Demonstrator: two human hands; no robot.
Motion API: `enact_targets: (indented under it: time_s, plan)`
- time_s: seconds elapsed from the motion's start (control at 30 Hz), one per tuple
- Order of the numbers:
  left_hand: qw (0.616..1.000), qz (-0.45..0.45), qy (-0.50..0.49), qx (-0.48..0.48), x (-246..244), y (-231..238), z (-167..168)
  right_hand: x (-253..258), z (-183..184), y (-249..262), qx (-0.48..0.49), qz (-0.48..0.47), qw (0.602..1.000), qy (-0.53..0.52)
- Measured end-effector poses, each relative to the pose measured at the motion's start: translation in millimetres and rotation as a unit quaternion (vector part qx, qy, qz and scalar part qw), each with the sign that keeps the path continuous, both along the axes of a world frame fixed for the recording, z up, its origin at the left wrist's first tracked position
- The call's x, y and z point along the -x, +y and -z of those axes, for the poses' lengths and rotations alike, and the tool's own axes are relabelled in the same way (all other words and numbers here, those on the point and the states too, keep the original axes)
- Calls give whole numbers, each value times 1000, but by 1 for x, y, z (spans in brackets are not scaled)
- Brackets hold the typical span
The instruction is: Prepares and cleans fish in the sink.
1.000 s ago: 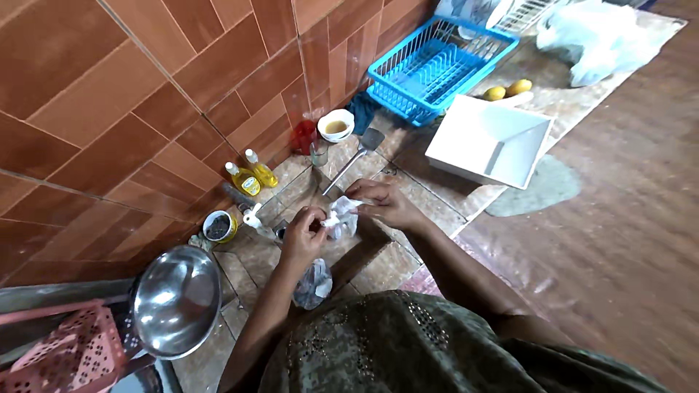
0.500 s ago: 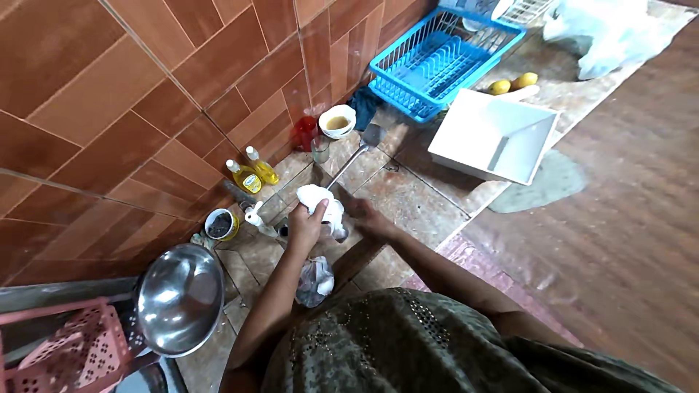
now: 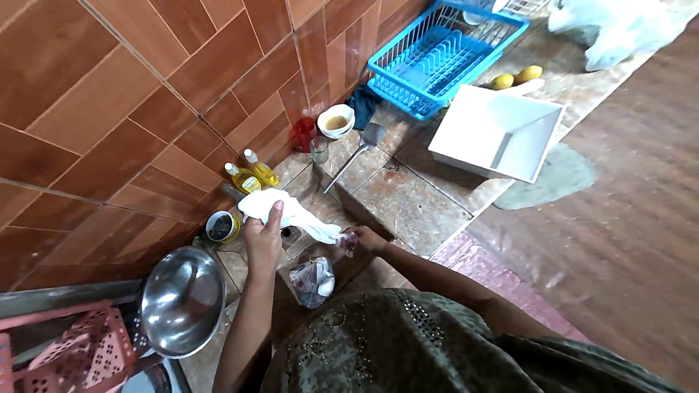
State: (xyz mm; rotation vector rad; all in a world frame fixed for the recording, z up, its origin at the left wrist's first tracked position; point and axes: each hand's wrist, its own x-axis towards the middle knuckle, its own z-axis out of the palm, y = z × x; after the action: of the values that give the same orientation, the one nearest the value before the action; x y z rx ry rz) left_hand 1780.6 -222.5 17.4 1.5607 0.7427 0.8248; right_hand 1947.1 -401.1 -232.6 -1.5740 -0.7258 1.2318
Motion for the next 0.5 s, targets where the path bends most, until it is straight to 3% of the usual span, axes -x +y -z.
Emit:
enact_targets:
  time_s: [0.17,0.3,0.4,0.5]
  plan:
    - [996,-48,-66,-21,14,1,-9,-16,19,0,10,-31,996,-85]
    - [992,-76,-89,-48,35,15,-35,-21,23,-10,118,-77,982,-125]
    - [997,-45,8,-64,55,12,-38,-20,10,3,208,-185,935,-220]
    - [987,35,147,-56,74,14,-4,-12,-8,29,221,-227,907,-277]
